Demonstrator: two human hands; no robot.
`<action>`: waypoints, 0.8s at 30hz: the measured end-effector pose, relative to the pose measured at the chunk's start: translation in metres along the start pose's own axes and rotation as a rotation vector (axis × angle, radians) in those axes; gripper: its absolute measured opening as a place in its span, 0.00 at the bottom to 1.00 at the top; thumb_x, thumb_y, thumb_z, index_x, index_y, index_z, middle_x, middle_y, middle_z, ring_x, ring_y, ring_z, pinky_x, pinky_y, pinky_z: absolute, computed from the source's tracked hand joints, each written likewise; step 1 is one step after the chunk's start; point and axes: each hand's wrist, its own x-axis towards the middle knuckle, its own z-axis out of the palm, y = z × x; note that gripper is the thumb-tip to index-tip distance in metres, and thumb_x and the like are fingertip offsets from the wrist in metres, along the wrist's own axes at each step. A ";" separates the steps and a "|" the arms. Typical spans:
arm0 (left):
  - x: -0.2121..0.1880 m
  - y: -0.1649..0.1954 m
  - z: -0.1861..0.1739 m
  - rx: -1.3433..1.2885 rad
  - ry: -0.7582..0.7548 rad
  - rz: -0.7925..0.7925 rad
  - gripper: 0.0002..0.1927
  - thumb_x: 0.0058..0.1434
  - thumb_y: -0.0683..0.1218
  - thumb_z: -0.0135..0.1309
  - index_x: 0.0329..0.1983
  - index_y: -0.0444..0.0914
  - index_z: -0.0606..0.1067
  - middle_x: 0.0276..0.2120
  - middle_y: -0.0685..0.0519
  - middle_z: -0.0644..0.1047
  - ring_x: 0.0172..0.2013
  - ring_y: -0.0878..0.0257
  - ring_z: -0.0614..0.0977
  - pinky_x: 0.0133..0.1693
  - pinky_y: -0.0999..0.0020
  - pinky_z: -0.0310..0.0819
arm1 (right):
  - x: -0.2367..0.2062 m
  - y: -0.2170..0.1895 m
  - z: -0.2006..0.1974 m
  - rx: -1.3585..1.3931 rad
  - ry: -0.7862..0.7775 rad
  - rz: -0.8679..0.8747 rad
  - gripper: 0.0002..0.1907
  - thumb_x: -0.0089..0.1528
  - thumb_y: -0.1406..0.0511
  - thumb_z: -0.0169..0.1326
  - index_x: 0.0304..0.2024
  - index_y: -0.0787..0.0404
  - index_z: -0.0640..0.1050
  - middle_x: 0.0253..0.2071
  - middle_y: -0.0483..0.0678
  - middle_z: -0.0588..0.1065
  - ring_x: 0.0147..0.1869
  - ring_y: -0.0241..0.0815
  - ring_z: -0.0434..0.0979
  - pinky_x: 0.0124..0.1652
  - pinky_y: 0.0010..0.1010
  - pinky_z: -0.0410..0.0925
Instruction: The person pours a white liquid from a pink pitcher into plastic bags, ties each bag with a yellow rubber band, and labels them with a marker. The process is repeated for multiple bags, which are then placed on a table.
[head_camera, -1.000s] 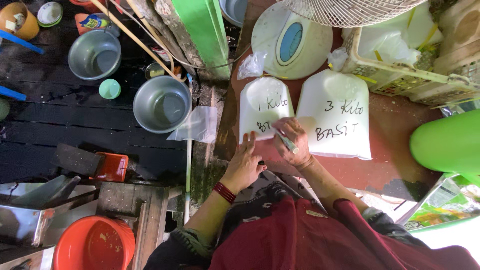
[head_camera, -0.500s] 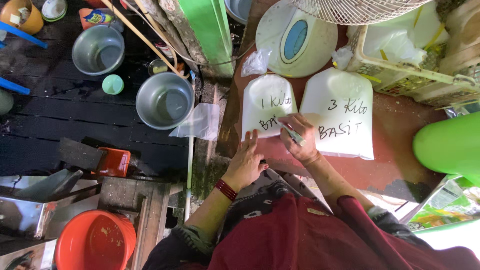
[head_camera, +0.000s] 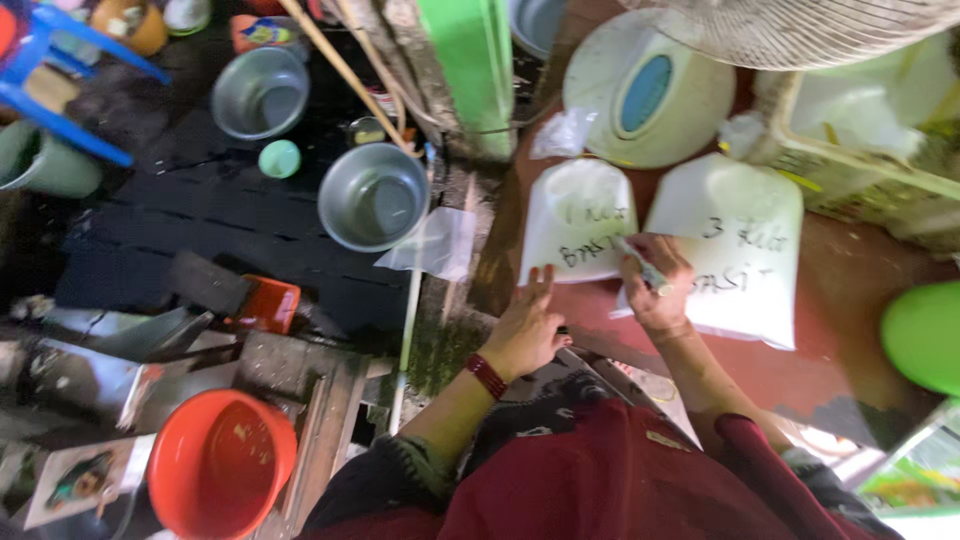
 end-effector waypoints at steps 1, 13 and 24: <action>0.000 -0.002 0.001 -0.023 0.020 0.008 0.18 0.61 0.56 0.59 0.39 0.36 0.84 0.75 0.31 0.43 0.74 0.32 0.45 0.69 0.35 0.45 | 0.001 -0.001 0.001 -0.010 -0.003 -0.025 0.07 0.61 0.70 0.52 0.40 0.66 0.79 0.36 0.55 0.77 0.37 0.49 0.78 0.40 0.38 0.71; -0.003 -0.007 0.002 0.000 -0.007 0.006 0.17 0.60 0.56 0.60 0.40 0.38 0.84 0.75 0.34 0.42 0.75 0.35 0.44 0.69 0.32 0.41 | 0.012 -0.015 0.007 0.071 -0.034 0.076 0.12 0.61 0.71 0.53 0.46 0.68 0.80 0.41 0.57 0.78 0.45 0.49 0.78 0.48 0.36 0.71; -0.083 -0.073 -0.230 0.472 1.440 -0.243 0.10 0.64 0.50 0.56 0.37 0.39 0.78 0.45 0.44 0.78 0.52 0.46 0.75 0.50 0.53 0.72 | 0.025 -0.057 -0.019 0.118 -0.170 -0.027 0.14 0.60 0.70 0.54 0.49 0.66 0.79 0.46 0.56 0.77 0.48 0.50 0.78 0.49 0.34 0.70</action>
